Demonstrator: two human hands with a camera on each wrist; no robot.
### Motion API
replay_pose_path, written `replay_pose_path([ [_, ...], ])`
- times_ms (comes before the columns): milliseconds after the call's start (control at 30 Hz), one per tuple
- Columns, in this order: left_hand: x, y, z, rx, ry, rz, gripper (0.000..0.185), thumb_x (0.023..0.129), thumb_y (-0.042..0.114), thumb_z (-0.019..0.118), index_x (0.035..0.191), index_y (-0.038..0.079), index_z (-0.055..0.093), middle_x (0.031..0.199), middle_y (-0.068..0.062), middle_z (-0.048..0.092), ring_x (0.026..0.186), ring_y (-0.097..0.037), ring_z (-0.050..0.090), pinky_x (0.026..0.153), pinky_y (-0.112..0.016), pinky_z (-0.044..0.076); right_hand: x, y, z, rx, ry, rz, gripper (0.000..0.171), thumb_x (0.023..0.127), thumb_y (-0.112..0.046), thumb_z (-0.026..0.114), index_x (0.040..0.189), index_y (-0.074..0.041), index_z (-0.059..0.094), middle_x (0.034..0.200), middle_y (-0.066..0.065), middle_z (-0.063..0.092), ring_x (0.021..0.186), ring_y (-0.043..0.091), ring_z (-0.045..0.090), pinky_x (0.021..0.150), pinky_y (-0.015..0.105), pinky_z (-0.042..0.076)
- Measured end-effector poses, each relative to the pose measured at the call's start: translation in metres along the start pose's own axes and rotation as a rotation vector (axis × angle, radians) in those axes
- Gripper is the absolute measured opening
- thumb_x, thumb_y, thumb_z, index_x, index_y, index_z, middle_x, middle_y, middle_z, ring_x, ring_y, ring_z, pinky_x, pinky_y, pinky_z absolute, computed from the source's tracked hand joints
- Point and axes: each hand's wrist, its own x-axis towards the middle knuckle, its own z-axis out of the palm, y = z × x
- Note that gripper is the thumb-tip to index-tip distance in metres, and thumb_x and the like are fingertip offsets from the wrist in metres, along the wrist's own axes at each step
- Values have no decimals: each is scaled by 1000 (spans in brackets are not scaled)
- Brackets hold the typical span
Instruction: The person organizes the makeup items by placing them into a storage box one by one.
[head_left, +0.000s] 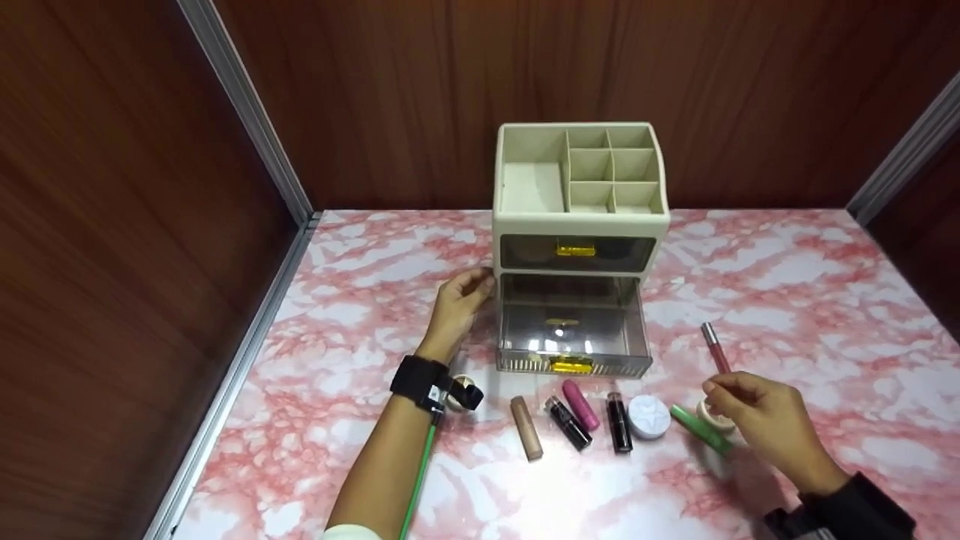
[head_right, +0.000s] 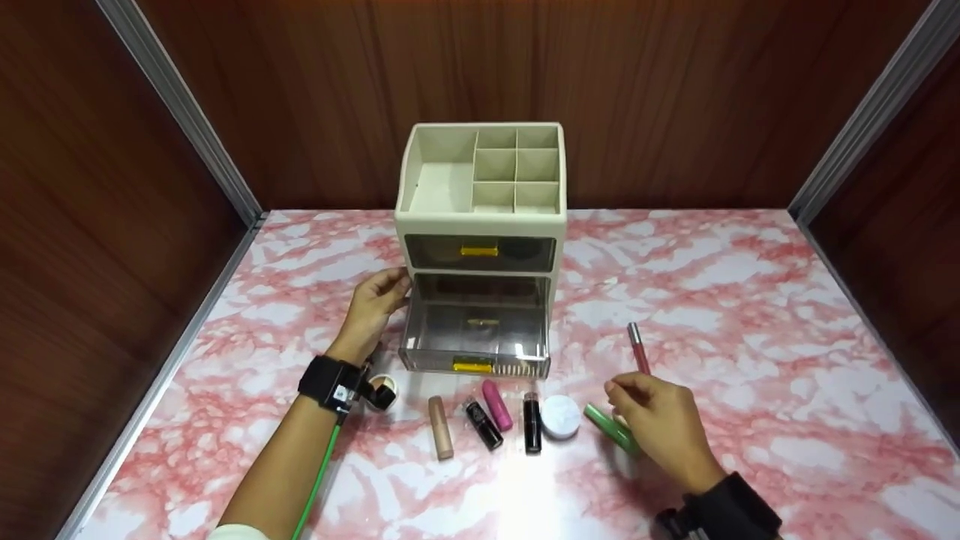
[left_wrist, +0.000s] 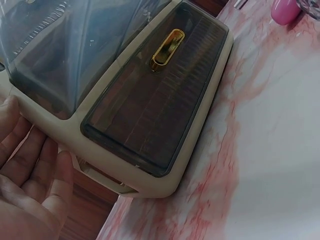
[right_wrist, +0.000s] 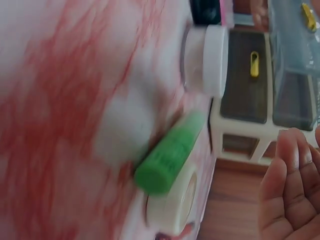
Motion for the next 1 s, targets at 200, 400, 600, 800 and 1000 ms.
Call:
replay_pose_path([
  [200, -4, -3, -1, -20, -12, 7, 26, 93, 15, 67, 114, -1, 66, 106, -8, 67, 98, -26, 62, 89, -40, 52, 1, 12, -6, -221, 33, -97, 22, 92, -32, 69, 97, -11, 74, 84, -1, 72, 68, 9, 63, 56, 21, 47],
  [400, -2, -3, 1, -44, -10, 9, 27, 92, 12, 68, 115, -4, 66, 100, -7, 67, 96, -32, 61, 89, -48, 50, 9, 15, -12, -378, -51, -89, 38, 91, -42, 68, 105, -7, 73, 82, -2, 69, 71, 17, 63, 62, 36, 47],
  [600, -1, -3, 2, 34, -5, 11, 27, 91, 13, 70, 114, 0, 67, 98, -5, 66, 90, -20, 60, 82, -35, 53, 12, 19, -11, -438, -189, 8, 57, 89, -53, 65, 114, -2, 68, 90, 6, 71, 79, 25, 66, 68, 50, 49],
  [800, -2, -2, 1, 46, -5, 1, 27, 90, 18, 71, 114, 4, 67, 99, -6, 66, 90, -18, 60, 80, -31, 52, 14, 23, -7, -503, -243, 14, 59, 87, -53, 68, 114, 0, 68, 89, 9, 71, 78, 29, 66, 66, 51, 49],
  [1000, -2, -3, 0, 62, 6, 5, 28, 90, 17, 71, 114, 3, 67, 100, -5, 67, 91, -18, 61, 81, -30, 52, 15, 25, -3, -557, -243, -43, 53, 80, -48, 76, 105, -1, 70, 92, 15, 68, 80, 36, 64, 67, 55, 48],
])
